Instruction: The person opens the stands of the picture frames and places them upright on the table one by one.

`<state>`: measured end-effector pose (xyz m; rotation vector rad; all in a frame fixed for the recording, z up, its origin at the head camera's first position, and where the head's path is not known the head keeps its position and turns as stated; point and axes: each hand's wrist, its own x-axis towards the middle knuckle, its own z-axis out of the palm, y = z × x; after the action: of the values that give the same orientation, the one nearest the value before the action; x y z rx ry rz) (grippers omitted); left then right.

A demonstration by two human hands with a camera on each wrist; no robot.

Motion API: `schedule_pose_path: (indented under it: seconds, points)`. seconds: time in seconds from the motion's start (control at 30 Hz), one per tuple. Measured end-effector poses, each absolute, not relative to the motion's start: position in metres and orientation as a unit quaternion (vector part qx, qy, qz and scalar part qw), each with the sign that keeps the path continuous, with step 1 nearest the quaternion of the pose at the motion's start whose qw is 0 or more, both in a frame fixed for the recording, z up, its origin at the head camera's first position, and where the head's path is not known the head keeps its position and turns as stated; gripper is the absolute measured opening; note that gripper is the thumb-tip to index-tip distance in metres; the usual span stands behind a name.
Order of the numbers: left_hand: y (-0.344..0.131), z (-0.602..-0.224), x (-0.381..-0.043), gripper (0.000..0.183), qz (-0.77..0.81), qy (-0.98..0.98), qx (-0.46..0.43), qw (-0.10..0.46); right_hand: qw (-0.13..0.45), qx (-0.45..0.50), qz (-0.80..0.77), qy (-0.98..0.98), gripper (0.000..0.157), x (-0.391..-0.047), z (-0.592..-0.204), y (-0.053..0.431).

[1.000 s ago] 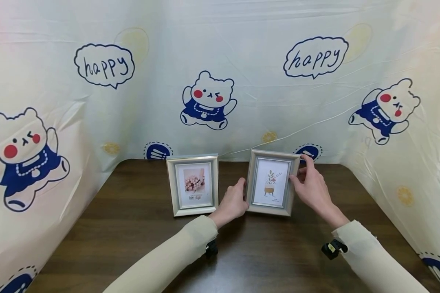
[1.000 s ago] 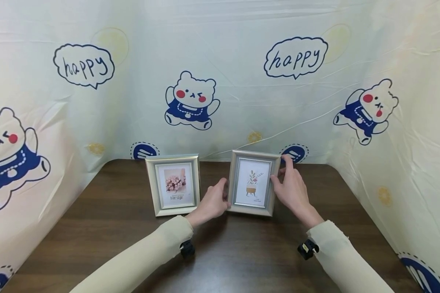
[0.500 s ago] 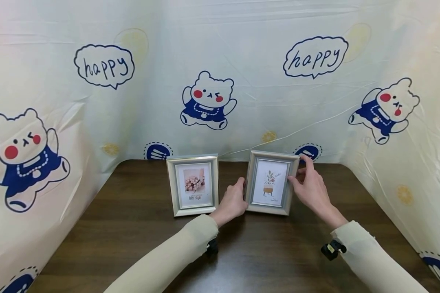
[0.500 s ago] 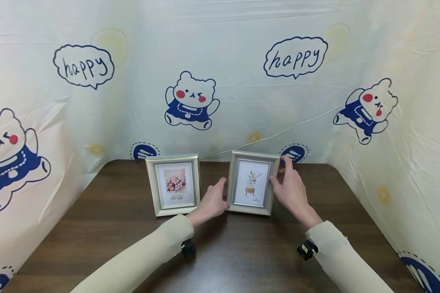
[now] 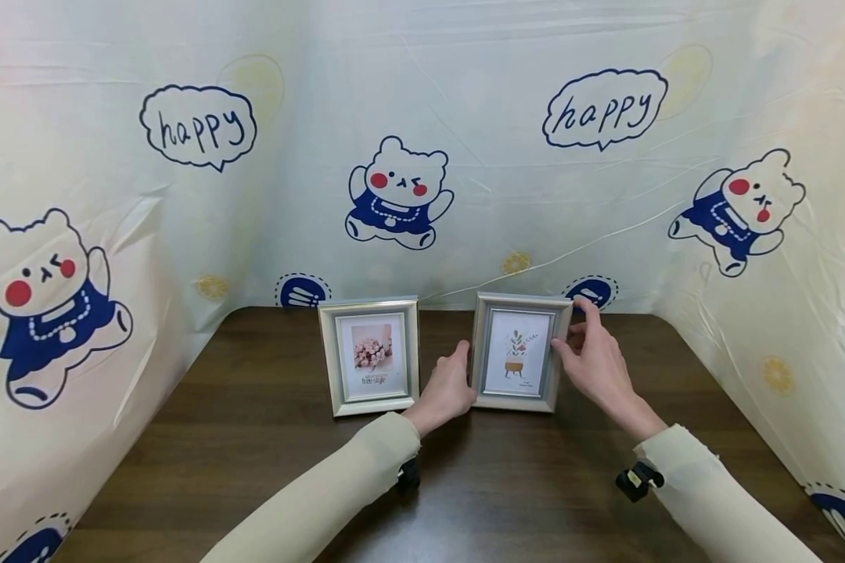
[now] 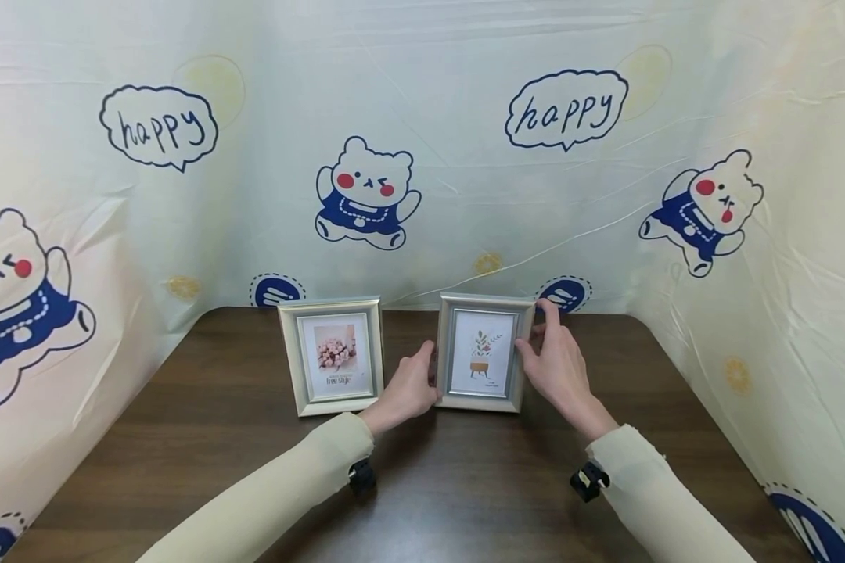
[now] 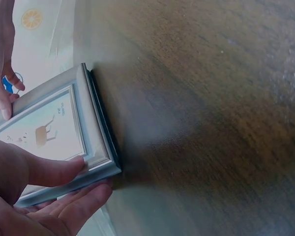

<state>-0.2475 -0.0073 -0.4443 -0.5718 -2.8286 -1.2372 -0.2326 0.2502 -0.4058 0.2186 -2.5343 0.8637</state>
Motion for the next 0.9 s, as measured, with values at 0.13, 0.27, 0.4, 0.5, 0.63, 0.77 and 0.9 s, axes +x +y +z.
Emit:
schedule_pose_path:
  seconds: [0.13,0.27,0.4,0.5,0.63,0.77,0.9]
  points:
    - [-0.0076,-0.444,-0.2463,0.057,-0.395,-0.901,-0.18,-0.004,0.222,0.078,0.312,-0.92,0.077,-0.2315,-0.4051,0.2503]
    - [-0.0082,-0.4442,-0.246,0.057,-0.395,-0.9,-0.183,-0.003,0.22,0.077,0.313,-0.921,0.077,-0.2305,-0.4043,0.2504]
    - [-0.0085,-0.4442,-0.2461,0.056,-0.397,-0.899,-0.185,-0.004,0.217,0.075,0.315,-0.921,0.078,-0.2302,-0.4032,0.2503]
    - [-0.0089,-0.4437,-0.2453,0.056,-0.403,-0.896,-0.187,-0.009,0.213,0.072,0.317,-0.921,0.078,-0.2302,-0.4029,0.2498]
    - [-0.0097,-0.4434,-0.2445,0.055,-0.406,-0.894,-0.189,-0.009,0.209,0.065,0.319,-0.922,0.078,-0.2299,-0.4027,0.2494]
    - [-0.0105,-0.4449,-0.2447,0.054,-0.397,-0.898,-0.191,-0.004,0.199,0.057,0.322,-0.924,0.077,-0.2292,-0.4031,0.2496]
    - [-0.0117,-0.4452,-0.2444,0.056,-0.392,-0.899,-0.194,-0.002,0.192,0.053,0.324,-0.925,0.075,-0.2289,-0.4037,0.2502]
